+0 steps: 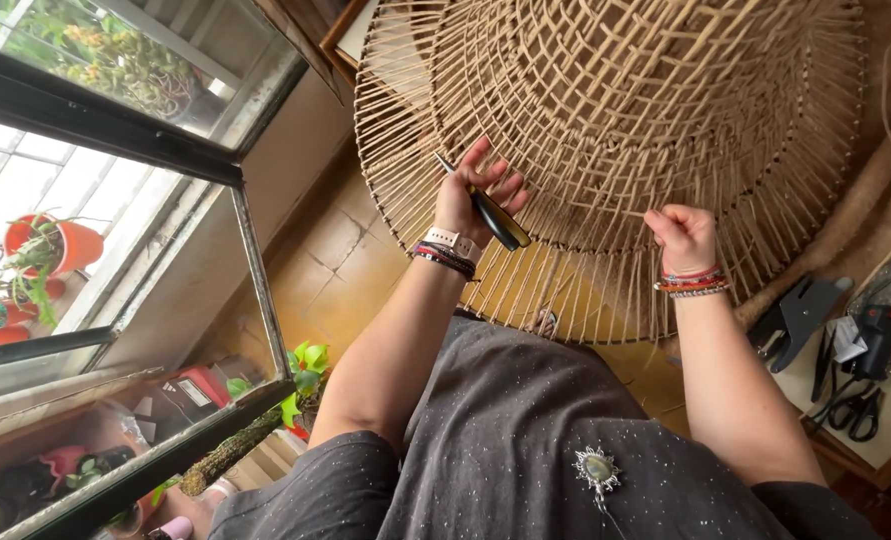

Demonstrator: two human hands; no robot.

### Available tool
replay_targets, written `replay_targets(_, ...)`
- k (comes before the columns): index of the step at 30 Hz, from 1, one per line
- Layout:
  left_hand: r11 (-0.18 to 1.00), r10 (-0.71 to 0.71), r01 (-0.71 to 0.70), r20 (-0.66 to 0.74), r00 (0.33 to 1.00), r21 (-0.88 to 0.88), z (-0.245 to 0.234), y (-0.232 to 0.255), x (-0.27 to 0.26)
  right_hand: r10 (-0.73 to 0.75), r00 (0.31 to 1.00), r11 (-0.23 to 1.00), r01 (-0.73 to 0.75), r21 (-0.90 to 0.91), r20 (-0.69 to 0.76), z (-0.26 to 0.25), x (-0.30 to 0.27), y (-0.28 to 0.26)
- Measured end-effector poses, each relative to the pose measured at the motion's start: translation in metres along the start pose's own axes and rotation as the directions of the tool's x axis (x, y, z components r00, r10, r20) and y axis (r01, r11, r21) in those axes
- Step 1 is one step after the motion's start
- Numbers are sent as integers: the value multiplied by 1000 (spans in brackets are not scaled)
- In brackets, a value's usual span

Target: Trimming excess wicker strands from a woven lampshade using a pair of cutters

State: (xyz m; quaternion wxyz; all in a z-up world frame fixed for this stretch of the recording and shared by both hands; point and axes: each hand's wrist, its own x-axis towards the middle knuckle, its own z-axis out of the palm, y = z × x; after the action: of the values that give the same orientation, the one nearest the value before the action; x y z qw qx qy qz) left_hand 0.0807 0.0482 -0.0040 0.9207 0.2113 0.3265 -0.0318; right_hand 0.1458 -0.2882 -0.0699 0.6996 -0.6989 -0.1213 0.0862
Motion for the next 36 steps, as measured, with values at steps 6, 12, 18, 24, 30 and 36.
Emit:
replay_targets(6,998,55,-55,8,998,30,1,-2,0,-6,1000,1000,6,27,-19,2,0,-1)
replay_targets(12,989,136,-137,-30,990,-54,12,-20,-37,3,1000,1000,-3,-4,1,-4,3,9)
replay_targets(18,941,11,-23,-39,999,-336,20,-108,-28,-44,999,999,44,-25,11,-1,2,2)
replay_targets(24,897,36,-78,-103,994,-434,35,-121,-21,-67,998,998,67,7,-5,2,2,2)
replay_targets(30,871,36,-83,-105,994,-485,46,-117,-32,-29,999,995,30,95,-17,-1,4,5)
replay_targets(36,882,64,-102,-98,993,-461,44,-119,-31,-10,999,992,16,126,-44,-4,3,15)
